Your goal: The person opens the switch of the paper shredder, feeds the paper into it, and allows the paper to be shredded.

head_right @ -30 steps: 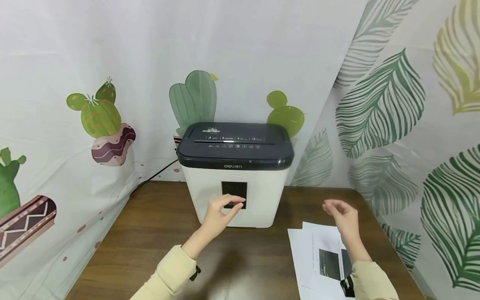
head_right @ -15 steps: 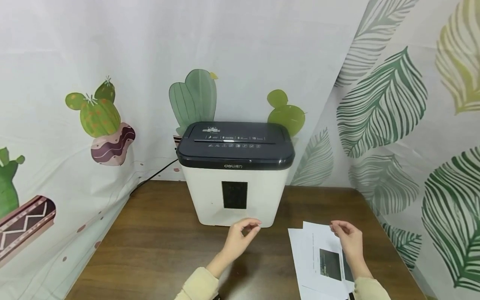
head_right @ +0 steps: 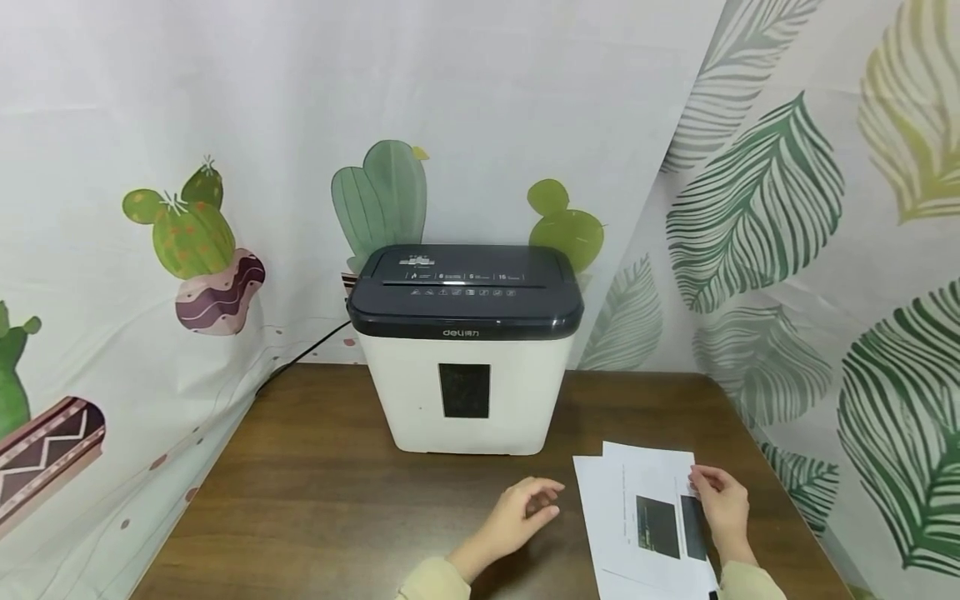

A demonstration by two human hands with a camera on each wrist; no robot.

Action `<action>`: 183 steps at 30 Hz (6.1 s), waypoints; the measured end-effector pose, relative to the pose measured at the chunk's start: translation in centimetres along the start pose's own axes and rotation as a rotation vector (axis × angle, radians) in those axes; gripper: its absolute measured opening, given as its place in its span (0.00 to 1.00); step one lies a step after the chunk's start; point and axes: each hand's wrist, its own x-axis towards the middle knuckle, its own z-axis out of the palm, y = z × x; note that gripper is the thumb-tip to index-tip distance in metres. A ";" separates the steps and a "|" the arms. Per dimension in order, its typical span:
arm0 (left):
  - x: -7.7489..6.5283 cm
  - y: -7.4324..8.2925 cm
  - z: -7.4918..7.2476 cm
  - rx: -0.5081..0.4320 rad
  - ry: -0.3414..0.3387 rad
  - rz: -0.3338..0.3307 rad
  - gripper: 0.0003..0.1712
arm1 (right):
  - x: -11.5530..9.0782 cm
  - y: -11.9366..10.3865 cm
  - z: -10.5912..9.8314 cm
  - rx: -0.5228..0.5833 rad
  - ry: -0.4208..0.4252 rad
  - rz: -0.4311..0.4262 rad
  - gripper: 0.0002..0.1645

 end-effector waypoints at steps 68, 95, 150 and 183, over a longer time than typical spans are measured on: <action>4.2 -1.1 -1.0 0.011 0.027 -0.217 0.32 | -5.9 -16.2 5.9 -0.398 -0.634 -0.777 0.07; 0.7 -2.4 -1.7 -0.144 0.018 -0.272 0.12 | -7.6 -15.8 7.5 -0.349 -0.775 -0.703 0.05; -5.2 -0.7 -12.7 -0.457 0.250 -0.373 0.12 | -12.8 -14.1 13.1 0.473 -0.860 -0.011 0.17; -2.2 4.3 -19.4 -0.393 0.116 -0.255 0.14 | -11.9 -23.6 11.9 0.174 -0.634 -0.198 0.08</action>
